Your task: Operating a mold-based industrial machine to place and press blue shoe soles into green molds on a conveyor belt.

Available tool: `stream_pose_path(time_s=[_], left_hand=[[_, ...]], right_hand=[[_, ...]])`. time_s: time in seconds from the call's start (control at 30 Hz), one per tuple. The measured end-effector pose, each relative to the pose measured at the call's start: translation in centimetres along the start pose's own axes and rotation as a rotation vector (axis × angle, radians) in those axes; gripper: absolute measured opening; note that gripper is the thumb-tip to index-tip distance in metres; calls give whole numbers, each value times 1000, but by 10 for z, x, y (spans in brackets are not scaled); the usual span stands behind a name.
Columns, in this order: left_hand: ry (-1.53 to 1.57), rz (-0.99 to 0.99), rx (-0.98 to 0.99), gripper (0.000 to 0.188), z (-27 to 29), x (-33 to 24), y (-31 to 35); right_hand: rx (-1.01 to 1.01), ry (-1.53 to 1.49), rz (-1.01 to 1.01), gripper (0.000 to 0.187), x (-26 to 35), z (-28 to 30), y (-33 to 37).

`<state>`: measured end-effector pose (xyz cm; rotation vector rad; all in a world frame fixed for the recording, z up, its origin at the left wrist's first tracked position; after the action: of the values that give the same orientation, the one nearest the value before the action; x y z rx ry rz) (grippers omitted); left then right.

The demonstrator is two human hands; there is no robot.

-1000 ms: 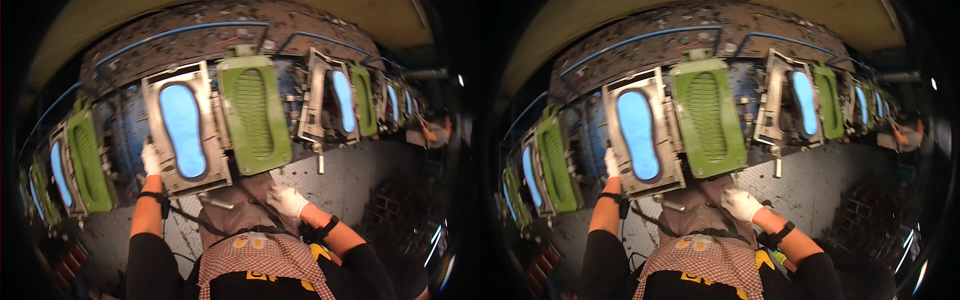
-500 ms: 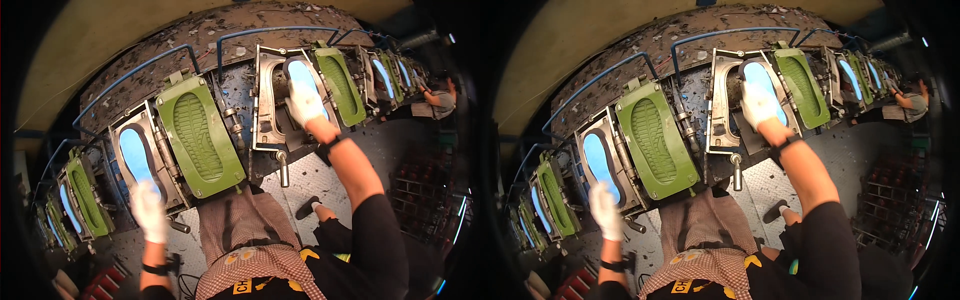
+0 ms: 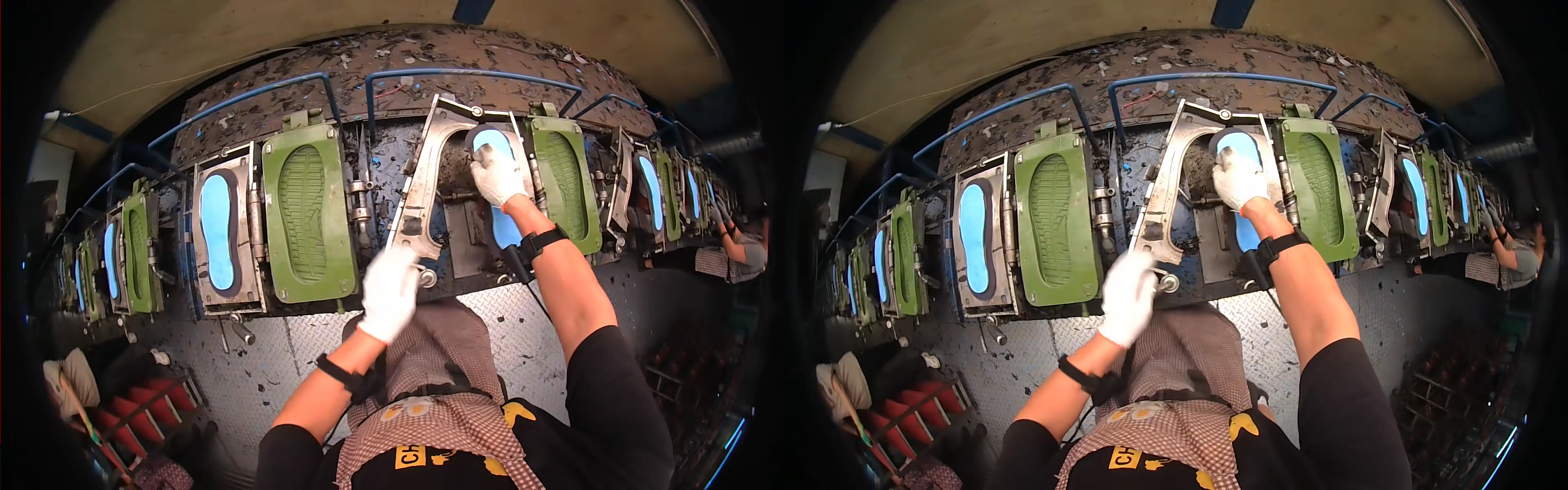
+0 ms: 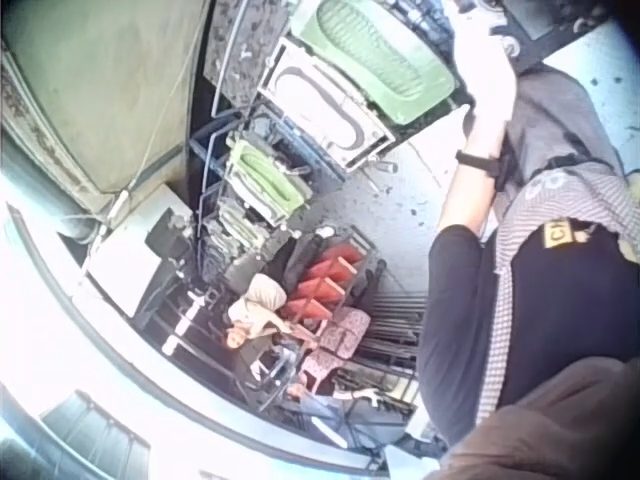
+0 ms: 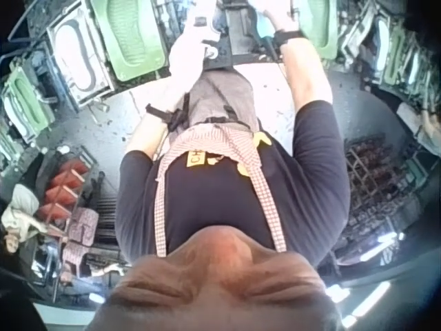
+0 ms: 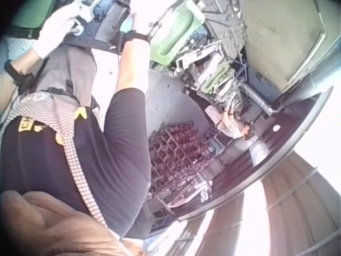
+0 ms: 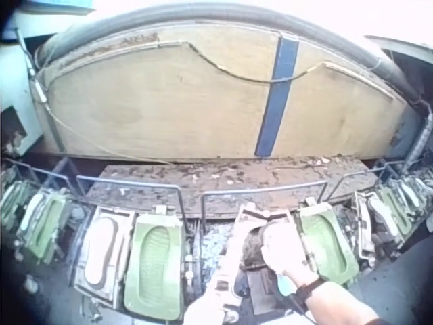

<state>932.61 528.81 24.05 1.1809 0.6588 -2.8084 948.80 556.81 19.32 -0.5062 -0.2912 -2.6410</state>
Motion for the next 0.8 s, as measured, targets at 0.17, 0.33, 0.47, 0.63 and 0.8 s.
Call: stream_pose_path(time_s=[0.17,0.33,0.47,0.63,0.8], left_hand=[[-18,650,18,48,-33,-12,-50],[277,866,338,76,-110,-55,-25],[426,872,121,112,-153,-54,-18],[161,926,98,125,-160,-60,-29],[-123,39,117,72,-155,-58,-50]], right_hand=[[-14,-61,-26,37,15,-1,-1],[271,-17,71,45,32,65,12],[-185,-273,386,24,19,114,37],[8,93,532,48,10,55,55],[-34,-377,563,53,-50,19,78]])
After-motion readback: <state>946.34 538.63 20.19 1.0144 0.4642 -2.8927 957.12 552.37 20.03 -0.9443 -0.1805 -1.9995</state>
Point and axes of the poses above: each hand's wrist, its own y-axis away from the middle knuckle, its own z-axis out of the back of the hand, x = y × z, the point moved 1 cm from there along -y, towards the middle knuckle, and after that the axes turned 1 degree about x, right-handed, at the moved point
